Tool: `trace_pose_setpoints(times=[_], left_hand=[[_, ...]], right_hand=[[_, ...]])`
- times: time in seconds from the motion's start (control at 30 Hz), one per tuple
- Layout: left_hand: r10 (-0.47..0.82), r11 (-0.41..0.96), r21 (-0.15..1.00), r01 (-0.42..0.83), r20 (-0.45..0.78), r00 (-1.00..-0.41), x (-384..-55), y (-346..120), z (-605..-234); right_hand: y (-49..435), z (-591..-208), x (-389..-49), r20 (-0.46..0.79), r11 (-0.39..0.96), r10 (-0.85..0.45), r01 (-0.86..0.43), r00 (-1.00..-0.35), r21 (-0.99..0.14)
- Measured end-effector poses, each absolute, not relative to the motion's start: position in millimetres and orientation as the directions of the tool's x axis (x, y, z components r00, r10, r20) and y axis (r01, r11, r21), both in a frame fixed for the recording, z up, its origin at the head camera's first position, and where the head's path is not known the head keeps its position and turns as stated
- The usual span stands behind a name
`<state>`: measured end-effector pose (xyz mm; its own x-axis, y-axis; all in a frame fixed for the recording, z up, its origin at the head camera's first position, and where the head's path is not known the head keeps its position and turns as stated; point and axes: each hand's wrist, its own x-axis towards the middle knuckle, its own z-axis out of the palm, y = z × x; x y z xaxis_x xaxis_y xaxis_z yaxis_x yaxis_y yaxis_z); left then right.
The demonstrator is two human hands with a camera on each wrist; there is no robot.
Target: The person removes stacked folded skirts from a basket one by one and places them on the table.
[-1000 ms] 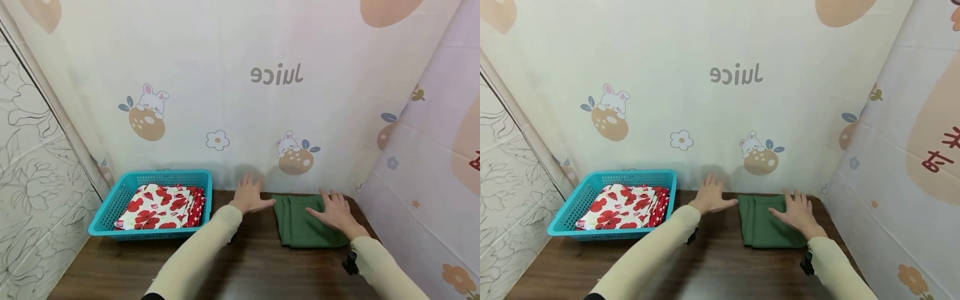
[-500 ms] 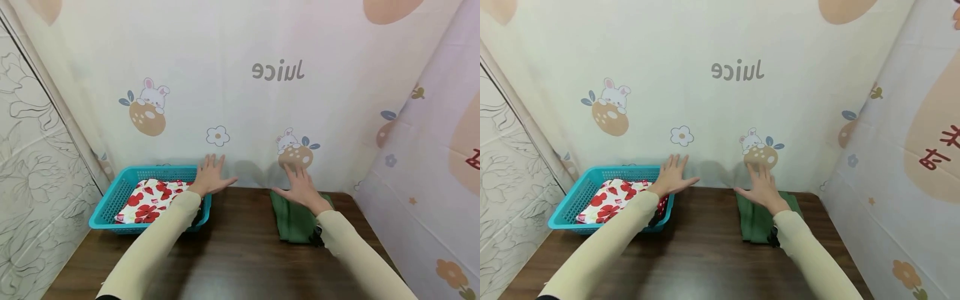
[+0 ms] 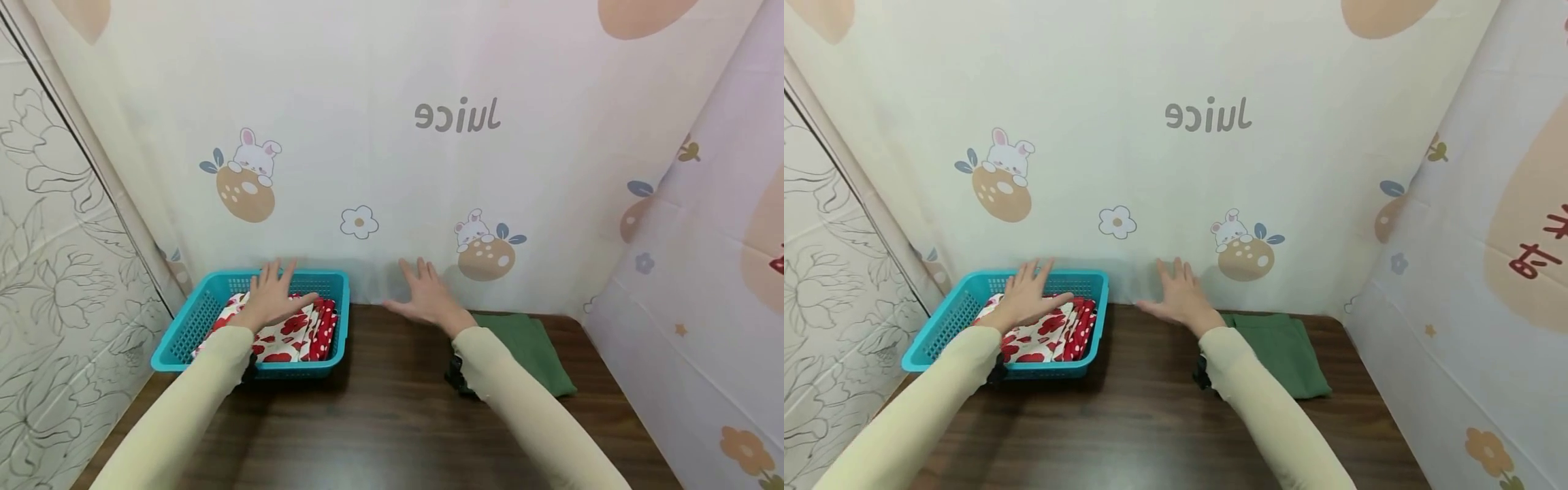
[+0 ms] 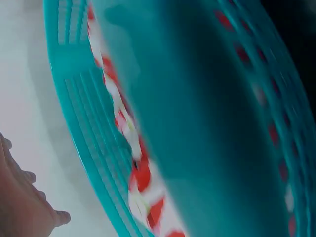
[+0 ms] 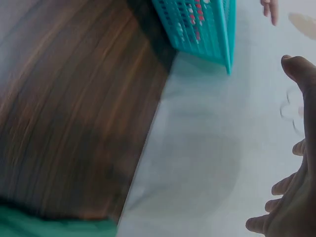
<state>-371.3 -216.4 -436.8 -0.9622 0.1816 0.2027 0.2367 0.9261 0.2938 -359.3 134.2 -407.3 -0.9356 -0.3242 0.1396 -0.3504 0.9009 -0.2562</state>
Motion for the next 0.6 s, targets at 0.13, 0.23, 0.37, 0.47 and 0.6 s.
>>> trace_pose_setpoints(times=[0.13, 0.23, 0.37, 0.47, 0.6], left_hand=[[0.19, 0.941, 0.244, 0.233, 0.187, -0.964, -363.7, -242.8, -433.3], [0.202, 0.949, 0.208, 0.237, 0.173, -0.964, -357.6, -258.9, -430.0], [0.211, 0.956, 0.173, 0.236, 0.154, -0.965, -349.0, -275.9, -426.6], [0.211, 0.956, 0.174, 0.236, 0.148, -0.966, -343.6, -287.1, -423.7], [0.199, 0.951, 0.208, 0.229, 0.156, -0.968, -339.4, -298.7, -417.9]], right_hand=[[107.0, -410.9, -359.9, 0.136, 0.899, -0.353, -0.376, -0.926, -0.224], [87.4, -411.8, -359.7, 0.138, 0.891, -0.365, -0.388, -0.921, -0.237], [63.7, -409.7, -359.2, 0.134, 0.874, -0.372, -0.396, -0.918, -0.283], [48.1, -408.0, -359.0, 0.123, 0.859, -0.386, -0.405, -0.914, -0.314], [28.4, -406.9, -357.8, 0.118, 0.847, -0.4, -0.416, -0.909, -0.332]])
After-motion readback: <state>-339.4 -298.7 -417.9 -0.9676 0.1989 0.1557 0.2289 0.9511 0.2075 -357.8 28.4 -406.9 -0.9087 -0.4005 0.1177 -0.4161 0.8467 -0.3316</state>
